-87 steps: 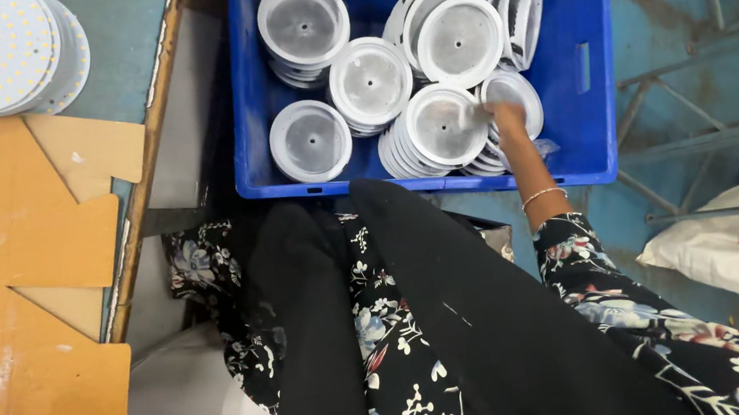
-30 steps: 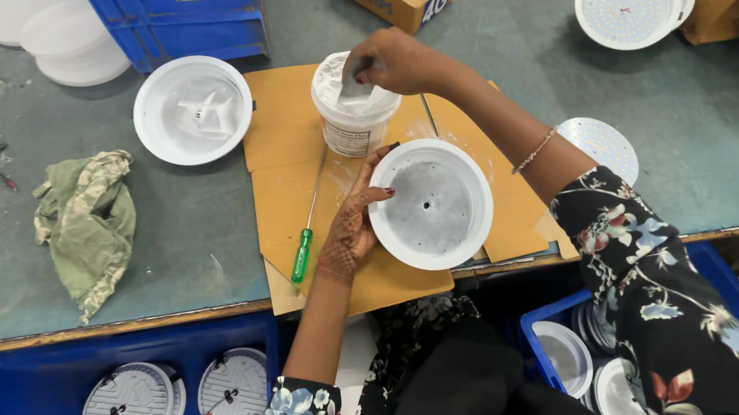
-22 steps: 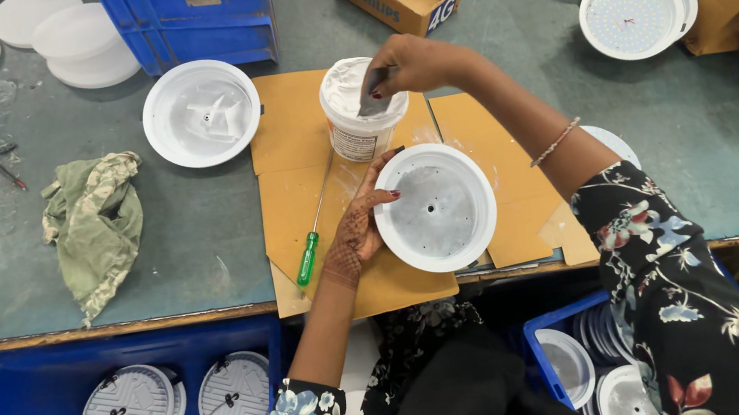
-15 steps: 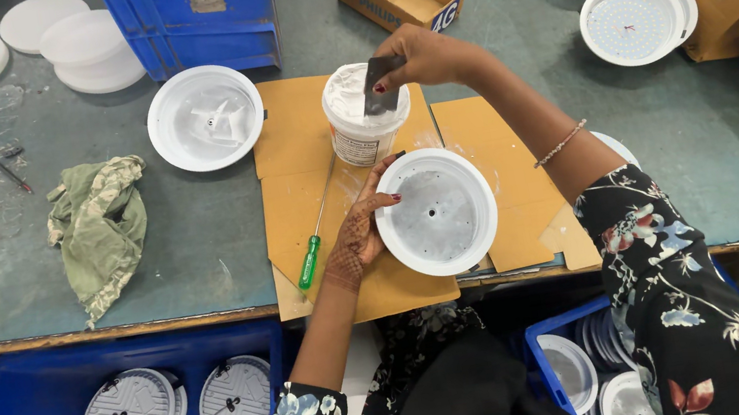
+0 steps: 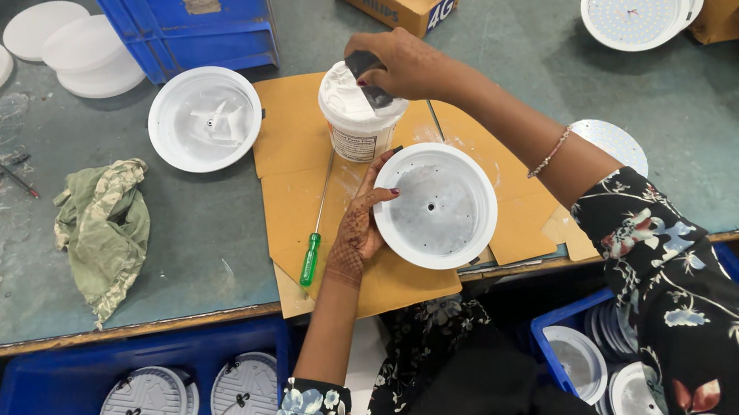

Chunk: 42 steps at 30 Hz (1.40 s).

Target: The person scoops a white compound from a tub and spreads it inside white circular LED housings using a small metal spatula. The person handles the housings one at a time, applies the compound to the interior surface, and places the finished units into a blue crate.

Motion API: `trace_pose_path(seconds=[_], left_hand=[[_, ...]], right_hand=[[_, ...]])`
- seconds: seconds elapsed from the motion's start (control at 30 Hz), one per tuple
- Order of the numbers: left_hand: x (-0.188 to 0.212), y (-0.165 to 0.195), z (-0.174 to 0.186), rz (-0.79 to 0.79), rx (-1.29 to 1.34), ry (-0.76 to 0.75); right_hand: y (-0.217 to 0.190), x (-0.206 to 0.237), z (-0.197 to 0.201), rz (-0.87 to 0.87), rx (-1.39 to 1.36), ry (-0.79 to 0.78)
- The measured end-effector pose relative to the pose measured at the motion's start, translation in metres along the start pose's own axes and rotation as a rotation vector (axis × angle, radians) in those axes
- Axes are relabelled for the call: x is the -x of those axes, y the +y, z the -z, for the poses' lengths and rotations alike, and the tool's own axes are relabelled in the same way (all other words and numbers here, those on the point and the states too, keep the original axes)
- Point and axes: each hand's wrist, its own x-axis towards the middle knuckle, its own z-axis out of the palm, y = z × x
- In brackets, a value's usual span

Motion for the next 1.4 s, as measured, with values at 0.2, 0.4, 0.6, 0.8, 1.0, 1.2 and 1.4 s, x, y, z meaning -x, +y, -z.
trace_pose_path(seconds=[0.2,0.4,0.6,0.8,1.0,1.2,1.4], left_hand=[[-0.002,-0.001,0.003,-0.007,0.049,0.021],[-0.007,-0.005,0.011,0.017,0.116,0.064],[-0.013,-0.013,0.023,-0.019,0.181,0.085],[-0.016,-0.014,0.025,-0.012,0.152,0.123],[-0.013,-0.012,0.021,0.020,0.183,0.120],[-0.012,-0.013,0.020,0.003,0.171,0.144],[-0.014,-0.015,0.023,0.033,0.166,0.185]], right_hand=[[0.023,0.006,-0.016,-0.189,-0.138,0.248],[0.027,0.037,0.009,-0.430,-0.539,0.222],[0.032,0.055,0.012,-0.407,-0.567,0.250],[0.045,0.059,0.006,-0.309,-0.631,0.262],[0.033,0.094,0.014,-0.284,-0.750,0.310],[0.004,0.157,0.001,-0.378,-0.777,0.386],[-0.025,0.208,-0.054,-0.541,-0.788,0.494]])
